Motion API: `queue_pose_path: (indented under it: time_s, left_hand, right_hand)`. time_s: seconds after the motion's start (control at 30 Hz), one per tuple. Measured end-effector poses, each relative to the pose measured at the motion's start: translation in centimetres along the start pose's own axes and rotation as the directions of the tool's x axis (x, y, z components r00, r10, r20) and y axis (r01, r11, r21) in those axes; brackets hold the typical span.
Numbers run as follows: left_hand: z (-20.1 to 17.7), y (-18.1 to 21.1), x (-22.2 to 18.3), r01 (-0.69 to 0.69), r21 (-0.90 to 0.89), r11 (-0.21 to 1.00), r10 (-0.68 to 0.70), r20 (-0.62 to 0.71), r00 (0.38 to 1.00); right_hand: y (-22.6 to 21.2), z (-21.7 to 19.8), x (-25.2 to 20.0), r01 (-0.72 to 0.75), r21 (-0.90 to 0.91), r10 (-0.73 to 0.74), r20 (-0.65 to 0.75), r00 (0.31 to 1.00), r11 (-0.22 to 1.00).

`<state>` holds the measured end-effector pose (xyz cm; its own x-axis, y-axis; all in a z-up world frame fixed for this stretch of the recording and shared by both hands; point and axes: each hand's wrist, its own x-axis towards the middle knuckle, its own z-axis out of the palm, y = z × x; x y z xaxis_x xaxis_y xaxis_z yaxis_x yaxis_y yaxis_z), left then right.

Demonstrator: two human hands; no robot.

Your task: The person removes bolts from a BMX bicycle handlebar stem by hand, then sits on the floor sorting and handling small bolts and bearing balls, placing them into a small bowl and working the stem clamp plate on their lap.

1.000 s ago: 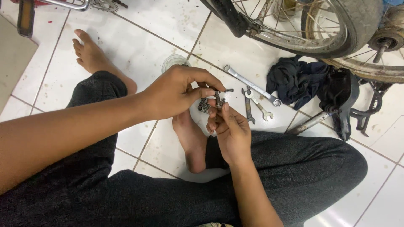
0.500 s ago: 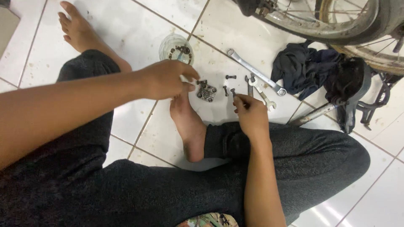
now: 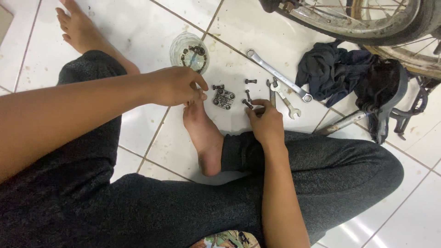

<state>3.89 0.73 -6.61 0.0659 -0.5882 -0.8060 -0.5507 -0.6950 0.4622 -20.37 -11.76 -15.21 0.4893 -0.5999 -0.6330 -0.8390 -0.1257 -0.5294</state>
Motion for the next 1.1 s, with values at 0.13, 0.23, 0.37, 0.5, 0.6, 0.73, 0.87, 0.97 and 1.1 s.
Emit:
queue_pose_path:
  time_s: [0.13, 0.23, 0.37, 0.5, 0.6, 0.73, 0.87, 0.97, 1.1]
  left_hand:
    - [-0.5, 0.3, -0.4, 0.031, -0.013, 0.999, -0.03, 0.038, 0.999]
    - [-0.4, 0.2, -0.3, 0.034, 0.002, 0.999, -0.034, 0.044, 0.998]
    - [-0.5, 0.5, -0.3, 0.035, 0.01, 0.999, -0.035, 0.032, 0.999]
    - [-0.5, 0.7, -0.4, 0.031, -0.006, 1.0, -0.031, 0.034, 0.999]
    - [-0.6, 0.6, -0.4, 0.034, -0.01, 0.999, -0.034, 0.019, 0.999]
    - [-0.4, 0.5, -0.3, 0.023, -0.014, 1.0, -0.022, 0.02, 1.0]
    - [-1.0, 2.1, -1.4, -0.058, -0.019, 0.998, 0.056, -0.068, 0.996]
    - [-1.4, 4.7, -3.6, -0.245, 0.114, 0.963, 0.262, -0.18, 0.948]
    - [-0.4, 5.9, -5.0, -0.615, 0.419, 0.668, 0.74, -0.279, 0.613]
  right_hand:
    - [-2.0, -1.5, -1.1, -0.015, -0.114, 0.011, -0.037, 0.999, 0.993]
    - [-1.8, -0.3, -0.1, 0.043, -0.114, -0.06, -0.157, 0.986, 0.993]
    - [-0.7, 1.9, 1.6, 0.149, -0.192, -0.206, -0.328, 0.922, 0.97]
    - [-0.6, 2.2, 1.7, 0.209, -0.3, -0.3, -0.301, 0.905, 0.931]
    - [0.2, 2.5, 2.4, 0.258, -0.283, -0.338, -0.289, 0.896, 0.924]
    - [0.1, 2.5, 2.1, 0.325, -0.202, -0.378, -0.349, 0.858, 0.924]
    - [-2.3, 0.9, 0.4, 0.585, 0.084, -0.477, -0.492, 0.728, 0.807]
    - [-2.9, 0.3, -0.6, 0.705, 0.194, -0.499, -0.58, 0.644, 0.683]
    - [-3.6, -0.6, -2.5, 0.807, 0.203, -0.543, -0.647, 0.536, 0.555]
